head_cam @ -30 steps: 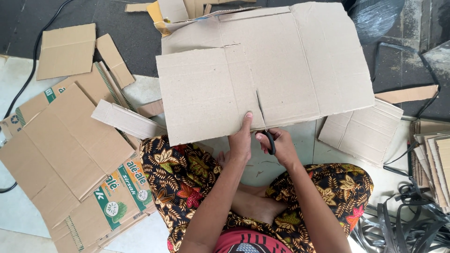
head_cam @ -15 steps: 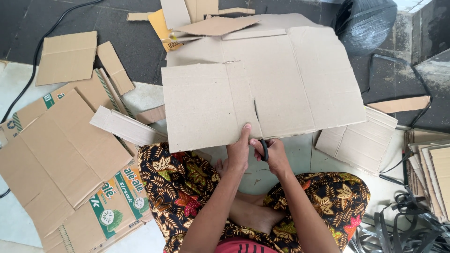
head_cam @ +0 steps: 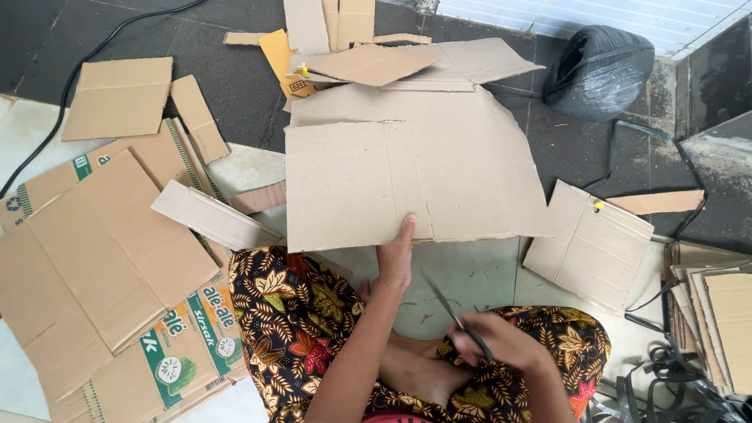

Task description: The person cuts into various pieces of cardboard using a pair of scissors, separating a square piece from a larger sheet and making several straight cuts into other scraps while sitting on the floor.

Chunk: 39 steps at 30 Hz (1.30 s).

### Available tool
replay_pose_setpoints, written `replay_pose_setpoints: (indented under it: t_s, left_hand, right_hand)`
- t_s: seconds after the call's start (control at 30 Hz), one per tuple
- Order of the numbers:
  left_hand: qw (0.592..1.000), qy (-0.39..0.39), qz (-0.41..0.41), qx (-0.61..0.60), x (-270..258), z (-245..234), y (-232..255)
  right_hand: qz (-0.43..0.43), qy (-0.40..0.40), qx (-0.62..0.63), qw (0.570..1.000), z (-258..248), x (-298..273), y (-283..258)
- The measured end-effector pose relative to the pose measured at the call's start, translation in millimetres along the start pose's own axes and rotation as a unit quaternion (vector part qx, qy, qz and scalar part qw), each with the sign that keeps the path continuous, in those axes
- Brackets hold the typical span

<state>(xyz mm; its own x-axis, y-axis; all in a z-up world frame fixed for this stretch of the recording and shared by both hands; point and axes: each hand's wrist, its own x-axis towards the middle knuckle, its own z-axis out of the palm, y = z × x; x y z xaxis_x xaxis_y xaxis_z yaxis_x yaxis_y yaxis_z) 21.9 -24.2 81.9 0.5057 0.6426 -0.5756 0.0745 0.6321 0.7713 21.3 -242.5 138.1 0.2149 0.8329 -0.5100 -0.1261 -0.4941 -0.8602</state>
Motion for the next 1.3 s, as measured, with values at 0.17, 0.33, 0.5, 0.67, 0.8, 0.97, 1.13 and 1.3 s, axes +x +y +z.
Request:
replay_pose_setpoints:
  t_s: [0.17,0.33,0.5,0.67,0.8,0.97,1.13,1.3]
  left_hand:
    - [0.998,-0.025,-0.059,-0.003,4,-6,-3]
    - [0.995,-0.056,-0.043,-0.065,49,-23,-75]
    - [0.950,-0.080,-0.149,-0.263,27,-36,-42]
    - [0.929,-0.087,-0.183,-0.311,52,-61,-82]
    - [0.941,-0.123,-0.175,-0.261,89,-75,-128]
    - [0.946,-0.160,-0.181,-0.214,88,-81,-124]
    - [0.943,-0.189,-0.192,-0.197,89,-82,-120]
    - [0.936,-0.197,-0.216,-0.195,83,-92,-114]
  right_hand:
    - [-0.127,0.152,0.002,0.980,-20,-32,-10]
    - [-0.174,0.358,0.034,0.917,-46,53,-37]
    - [-0.081,0.288,-0.012,0.954,-56,120,-1]
    - [-0.047,0.254,0.035,0.965,-44,114,11]
    - [-0.062,0.149,0.130,0.978,-44,79,-9]
    - [-0.059,0.201,-0.010,0.978,-72,67,-4]
    - [-0.038,0.240,-0.117,0.963,-71,86,19]
    - [-0.045,0.302,-0.094,0.948,-52,104,57]
